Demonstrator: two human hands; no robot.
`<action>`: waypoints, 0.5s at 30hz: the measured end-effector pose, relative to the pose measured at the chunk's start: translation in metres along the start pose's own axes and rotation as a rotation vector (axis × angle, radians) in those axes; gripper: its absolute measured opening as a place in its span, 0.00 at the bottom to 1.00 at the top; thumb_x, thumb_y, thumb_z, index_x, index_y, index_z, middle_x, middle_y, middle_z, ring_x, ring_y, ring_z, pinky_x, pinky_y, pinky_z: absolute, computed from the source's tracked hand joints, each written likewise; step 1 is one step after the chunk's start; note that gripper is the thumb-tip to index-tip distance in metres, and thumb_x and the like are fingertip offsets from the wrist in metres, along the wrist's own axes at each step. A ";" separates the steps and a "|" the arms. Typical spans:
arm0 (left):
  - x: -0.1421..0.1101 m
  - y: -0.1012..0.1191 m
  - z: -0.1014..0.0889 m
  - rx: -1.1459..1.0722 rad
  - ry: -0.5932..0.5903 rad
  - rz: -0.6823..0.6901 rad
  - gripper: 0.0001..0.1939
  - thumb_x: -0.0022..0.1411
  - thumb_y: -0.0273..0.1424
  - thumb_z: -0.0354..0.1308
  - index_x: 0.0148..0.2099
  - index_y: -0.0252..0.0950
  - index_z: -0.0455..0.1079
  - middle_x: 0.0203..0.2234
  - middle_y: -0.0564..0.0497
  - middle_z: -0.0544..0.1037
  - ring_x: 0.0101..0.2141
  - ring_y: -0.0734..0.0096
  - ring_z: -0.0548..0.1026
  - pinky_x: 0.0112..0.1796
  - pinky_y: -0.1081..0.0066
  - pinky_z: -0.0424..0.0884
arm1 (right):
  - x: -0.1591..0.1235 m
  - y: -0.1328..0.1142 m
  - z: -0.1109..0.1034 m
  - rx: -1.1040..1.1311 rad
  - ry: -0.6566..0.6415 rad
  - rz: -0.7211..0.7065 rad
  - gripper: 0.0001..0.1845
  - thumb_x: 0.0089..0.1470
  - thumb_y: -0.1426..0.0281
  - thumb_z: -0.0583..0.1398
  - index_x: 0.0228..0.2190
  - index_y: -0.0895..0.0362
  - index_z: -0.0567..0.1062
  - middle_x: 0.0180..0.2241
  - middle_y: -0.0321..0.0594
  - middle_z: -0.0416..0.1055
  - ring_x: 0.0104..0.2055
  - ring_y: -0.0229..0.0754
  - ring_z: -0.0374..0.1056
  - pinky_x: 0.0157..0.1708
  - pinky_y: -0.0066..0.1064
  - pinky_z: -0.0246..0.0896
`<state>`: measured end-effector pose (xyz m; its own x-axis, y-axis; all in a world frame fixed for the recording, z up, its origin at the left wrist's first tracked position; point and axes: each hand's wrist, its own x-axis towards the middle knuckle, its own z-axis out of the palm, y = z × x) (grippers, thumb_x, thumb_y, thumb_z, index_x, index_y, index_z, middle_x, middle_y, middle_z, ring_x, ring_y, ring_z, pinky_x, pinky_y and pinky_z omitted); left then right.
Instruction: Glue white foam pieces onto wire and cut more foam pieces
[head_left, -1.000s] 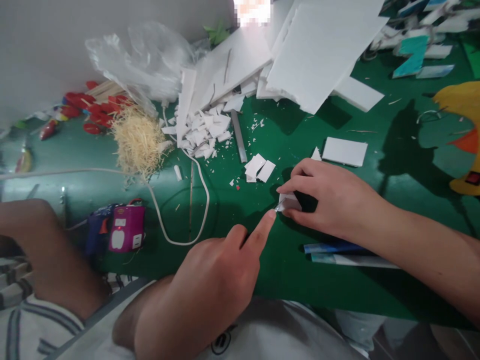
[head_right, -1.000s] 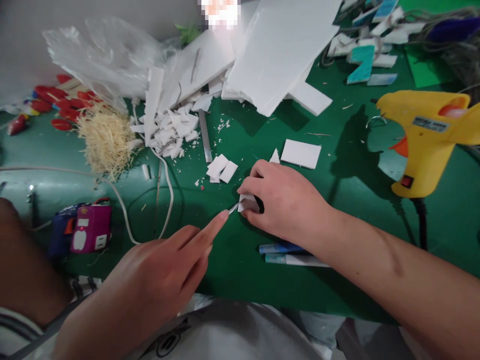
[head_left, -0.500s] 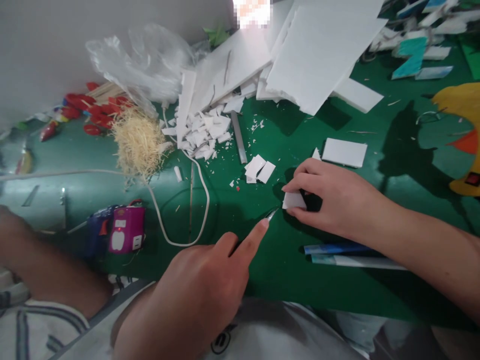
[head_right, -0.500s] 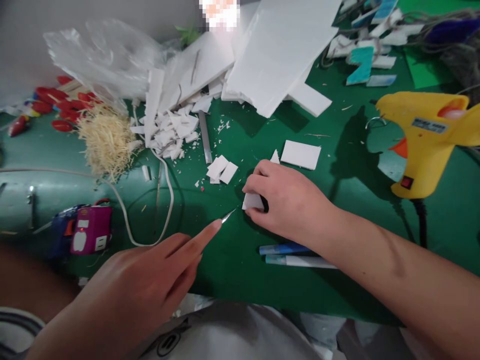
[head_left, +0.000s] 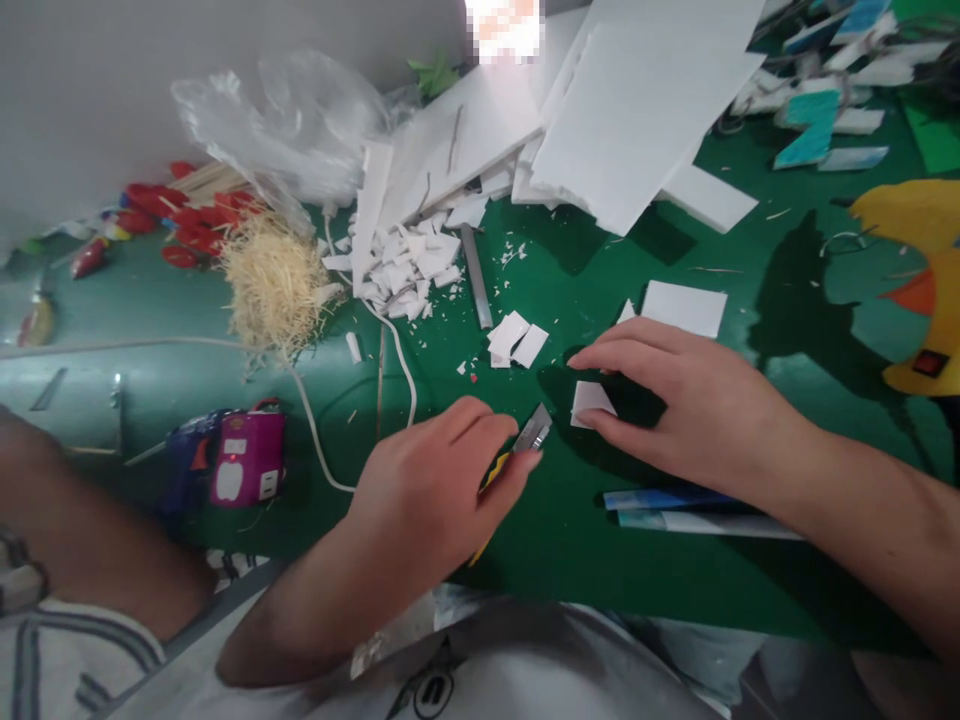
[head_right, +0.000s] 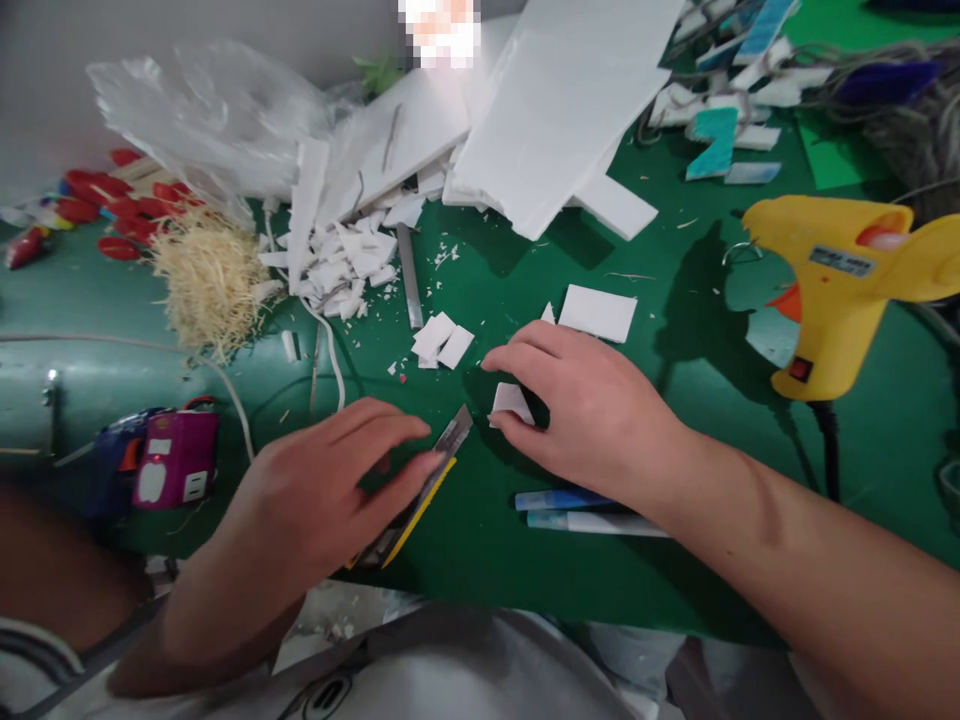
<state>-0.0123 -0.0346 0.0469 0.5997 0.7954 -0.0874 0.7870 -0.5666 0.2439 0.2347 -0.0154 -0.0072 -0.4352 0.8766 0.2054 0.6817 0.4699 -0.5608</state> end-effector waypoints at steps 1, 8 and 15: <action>0.004 -0.002 0.004 0.017 0.067 -0.004 0.13 0.76 0.35 0.53 0.40 0.36 0.75 0.34 0.52 0.81 0.32 0.72 0.80 0.31 0.73 0.71 | 0.000 0.000 0.000 -0.052 -0.008 -0.017 0.15 0.60 0.63 0.62 0.46 0.56 0.80 0.44 0.48 0.80 0.45 0.50 0.76 0.43 0.42 0.74; 0.022 -0.008 0.032 -0.105 0.271 0.093 0.07 0.72 0.32 0.58 0.41 0.35 0.74 0.32 0.52 0.80 0.31 0.72 0.79 0.34 0.74 0.73 | -0.003 0.004 0.003 -0.210 -0.009 -0.162 0.09 0.55 0.68 0.63 0.39 0.57 0.80 0.41 0.48 0.79 0.41 0.53 0.75 0.38 0.43 0.72; 0.032 -0.007 0.028 -0.459 0.295 -0.029 0.06 0.67 0.30 0.63 0.44 0.34 0.78 0.32 0.54 0.81 0.25 0.82 0.72 0.32 0.81 0.71 | -0.002 -0.003 0.000 0.004 0.064 -0.177 0.12 0.63 0.68 0.60 0.46 0.58 0.77 0.40 0.43 0.81 0.37 0.42 0.77 0.32 0.31 0.71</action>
<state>0.0057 -0.0111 0.0151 0.4609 0.8733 0.1580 0.6193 -0.4440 0.6475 0.2335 -0.0181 -0.0060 -0.5098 0.7850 0.3518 0.5950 0.6172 -0.5148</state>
